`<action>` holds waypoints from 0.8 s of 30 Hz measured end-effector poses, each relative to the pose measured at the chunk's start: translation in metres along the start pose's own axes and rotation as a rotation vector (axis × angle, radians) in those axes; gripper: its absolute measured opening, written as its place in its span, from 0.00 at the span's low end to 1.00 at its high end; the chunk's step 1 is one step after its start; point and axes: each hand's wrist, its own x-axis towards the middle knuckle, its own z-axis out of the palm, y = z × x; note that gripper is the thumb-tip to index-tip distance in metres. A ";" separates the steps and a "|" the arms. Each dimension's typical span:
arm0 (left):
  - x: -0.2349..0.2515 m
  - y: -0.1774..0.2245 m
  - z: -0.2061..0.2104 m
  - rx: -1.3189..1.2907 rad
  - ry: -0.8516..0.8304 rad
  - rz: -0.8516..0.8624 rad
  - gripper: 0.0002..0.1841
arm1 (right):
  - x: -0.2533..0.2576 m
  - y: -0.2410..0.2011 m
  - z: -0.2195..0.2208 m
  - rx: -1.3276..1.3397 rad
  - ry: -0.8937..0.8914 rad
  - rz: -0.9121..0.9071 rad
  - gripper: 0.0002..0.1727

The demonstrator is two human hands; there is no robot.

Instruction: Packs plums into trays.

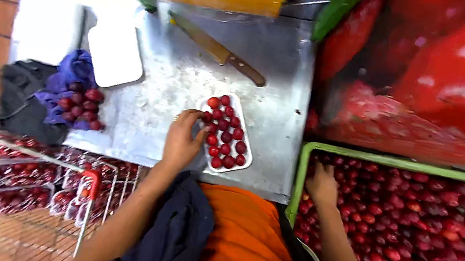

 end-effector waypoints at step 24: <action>0.008 -0.029 0.010 -0.277 0.028 -0.095 0.23 | 0.033 -0.151 -0.121 0.500 0.413 -0.685 0.12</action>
